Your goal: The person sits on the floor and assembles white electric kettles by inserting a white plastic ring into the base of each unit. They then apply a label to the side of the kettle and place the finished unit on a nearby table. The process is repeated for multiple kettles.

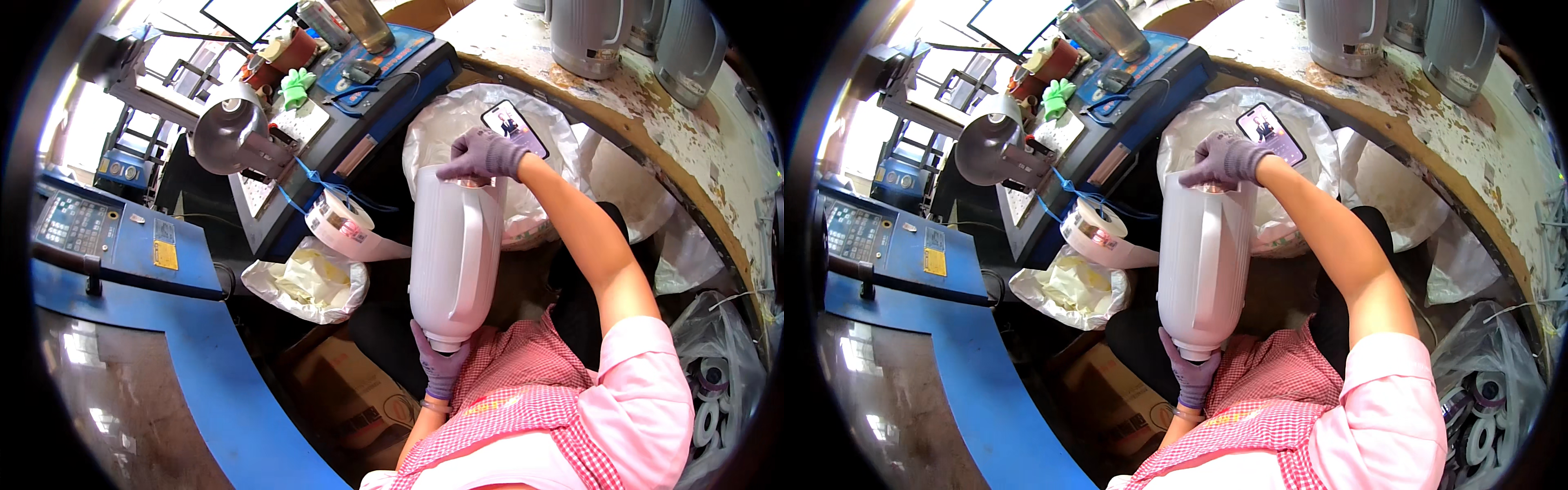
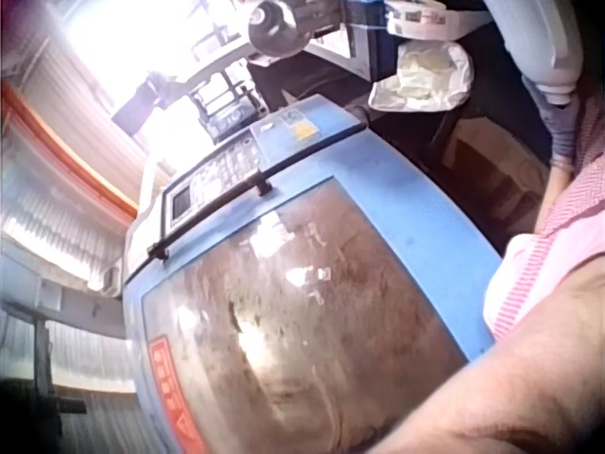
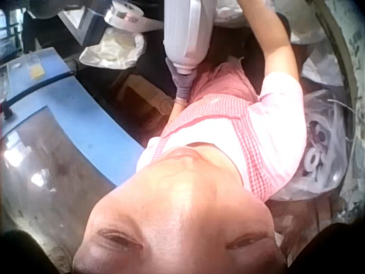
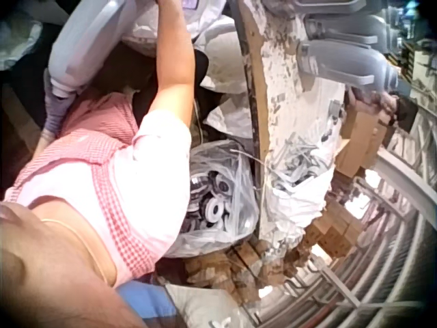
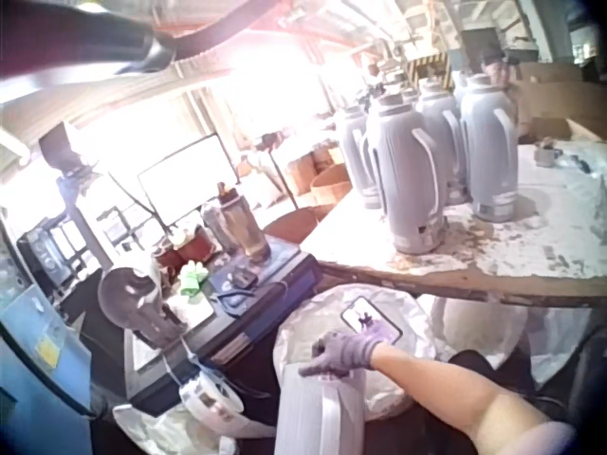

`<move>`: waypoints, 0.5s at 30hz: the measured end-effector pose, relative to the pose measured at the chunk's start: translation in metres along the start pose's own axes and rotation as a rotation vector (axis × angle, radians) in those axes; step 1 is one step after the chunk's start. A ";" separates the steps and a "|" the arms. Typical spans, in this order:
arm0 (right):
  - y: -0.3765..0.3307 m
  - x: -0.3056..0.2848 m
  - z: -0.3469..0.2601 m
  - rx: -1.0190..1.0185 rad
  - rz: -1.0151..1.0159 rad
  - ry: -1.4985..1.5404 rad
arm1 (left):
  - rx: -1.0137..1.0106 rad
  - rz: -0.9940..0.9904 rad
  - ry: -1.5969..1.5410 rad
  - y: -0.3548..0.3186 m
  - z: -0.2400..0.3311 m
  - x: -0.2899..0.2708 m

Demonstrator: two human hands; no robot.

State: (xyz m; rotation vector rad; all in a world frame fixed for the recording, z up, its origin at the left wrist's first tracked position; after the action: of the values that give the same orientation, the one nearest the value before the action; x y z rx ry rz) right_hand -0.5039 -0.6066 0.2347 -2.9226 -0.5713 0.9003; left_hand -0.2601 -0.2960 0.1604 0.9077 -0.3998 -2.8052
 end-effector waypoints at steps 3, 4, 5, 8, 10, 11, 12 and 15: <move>0.002 -0.052 -0.013 0.033 0.382 -0.491 | -0.021 0.043 -0.009 0.003 0.006 -0.017; -0.008 -0.064 -0.027 -0.092 0.473 -0.444 | -0.028 0.056 -0.024 0.007 0.009 -0.027; -0.032 -0.076 -0.052 -0.342 0.605 -0.373 | -0.097 0.081 -0.272 0.008 0.007 -0.043; -0.111 -0.078 -0.097 -0.752 0.658 -0.439 | -0.140 0.152 -0.209 0.030 0.017 -0.111; -0.151 -0.035 -0.124 -0.929 0.506 -0.940 | -0.374 0.147 -0.578 0.043 0.002 -0.144; -0.175 -0.025 -0.134 -1.068 0.402 -0.895 | -0.401 0.114 -0.710 0.053 0.005 -0.160; -0.189 -0.010 -0.134 -1.128 0.218 -0.939 | -0.406 0.121 -0.645 0.066 0.007 -0.178; -0.196 -0.035 -0.143 -1.042 0.308 -0.649 | -0.029 0.030 -0.705 0.135 0.046 -0.206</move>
State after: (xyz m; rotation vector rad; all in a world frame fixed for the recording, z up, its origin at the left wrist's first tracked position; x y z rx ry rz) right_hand -0.5175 -0.4248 0.3992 -3.5914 -0.8076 2.1992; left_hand -0.1128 -0.3658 0.3498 -0.1291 -0.4434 -3.0072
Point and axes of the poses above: each hand's wrist, its own y-axis towards the middle knuckle, its own x-axis out of the palm, z = x × y, the point moved 10 cm from there along y, towards the middle knuckle, and after that the axes turned 1 degree about -y, right-handed, at the moved point
